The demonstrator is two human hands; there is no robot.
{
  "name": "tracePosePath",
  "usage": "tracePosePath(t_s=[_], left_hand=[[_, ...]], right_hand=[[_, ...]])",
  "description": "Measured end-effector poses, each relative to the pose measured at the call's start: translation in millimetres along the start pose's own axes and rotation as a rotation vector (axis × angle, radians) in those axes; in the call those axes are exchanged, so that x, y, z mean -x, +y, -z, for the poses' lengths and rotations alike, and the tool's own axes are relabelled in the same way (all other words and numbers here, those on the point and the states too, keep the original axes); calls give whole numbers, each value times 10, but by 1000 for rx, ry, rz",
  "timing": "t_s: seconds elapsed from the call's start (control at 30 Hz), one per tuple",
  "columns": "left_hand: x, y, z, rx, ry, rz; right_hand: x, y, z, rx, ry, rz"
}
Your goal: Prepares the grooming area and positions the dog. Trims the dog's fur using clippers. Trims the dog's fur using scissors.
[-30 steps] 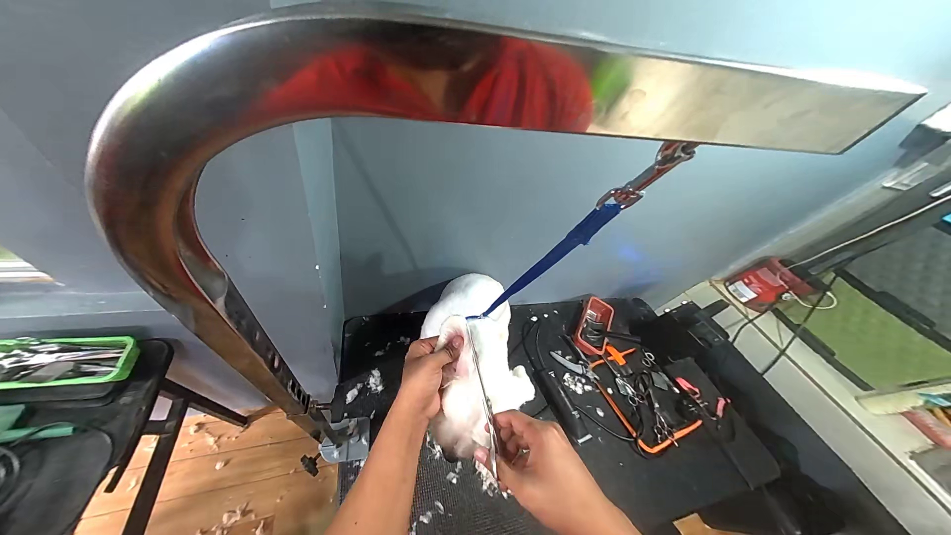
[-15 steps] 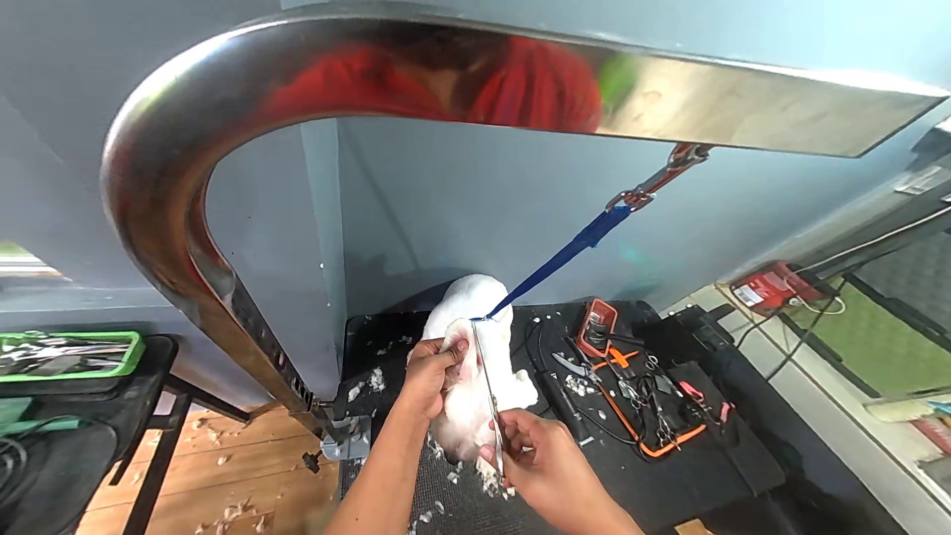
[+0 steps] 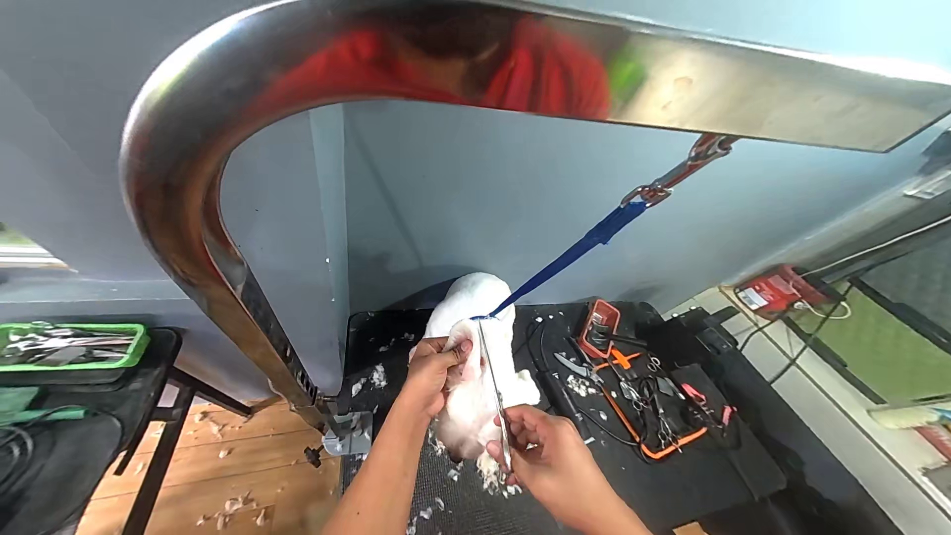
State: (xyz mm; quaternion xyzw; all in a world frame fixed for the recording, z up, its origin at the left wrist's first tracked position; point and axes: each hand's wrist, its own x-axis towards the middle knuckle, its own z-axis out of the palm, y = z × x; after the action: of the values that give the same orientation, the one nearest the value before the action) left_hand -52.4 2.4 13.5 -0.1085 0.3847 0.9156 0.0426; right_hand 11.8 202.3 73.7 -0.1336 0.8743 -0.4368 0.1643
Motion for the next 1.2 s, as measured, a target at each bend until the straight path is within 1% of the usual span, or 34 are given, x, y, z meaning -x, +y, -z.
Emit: tracePosePath(t_s=[0.13,0.2,0.27,0.37,0.43,0.47,0.53,0.63,0.8,0.83,0.9,1.0,1.1,1.13,1.2], left_hand=[[14,-8,22,13,-5,5],[11,-10,24,3,-2,1],[0,-9,41,4,-26,-19],[21,-3,68,10,-52,-45],[35,-11,95,4,-79,-51],[34,-9,115,-6,-95,-54],[16,21,143,-57,-112,-58],[-10,127,145,-184,-129,0],[-180,266,154,-334,-272,83],[-238,286,144,-326,-294,123],[-318,338,117,-318,-333,198],[-400,374,89,-323,-380,232],[-442,380,74,-341,-422,240],[-451,386,71,-356,-434,243],[-473,379,65,-373,-456,241]], right_hand=[[14,-10,5,4,-10,11],[28,-11,-5,37,15,27],[37,-28,-5,14,33,62],[41,-33,-2,-32,-6,31],[46,16,-32,-5,35,-5],[53,34,-32,9,51,-1],[74,32,34,51,27,47],[111,-5,269,283,-60,183],[37,-135,800,696,-138,359],[1,-165,896,751,-158,366],[-66,-280,1029,831,-210,319],[-157,-457,1056,986,-286,284],[-202,-615,1025,1143,-433,290],[-215,-653,1037,1163,-457,315],[-236,-698,1078,1207,-412,434]])
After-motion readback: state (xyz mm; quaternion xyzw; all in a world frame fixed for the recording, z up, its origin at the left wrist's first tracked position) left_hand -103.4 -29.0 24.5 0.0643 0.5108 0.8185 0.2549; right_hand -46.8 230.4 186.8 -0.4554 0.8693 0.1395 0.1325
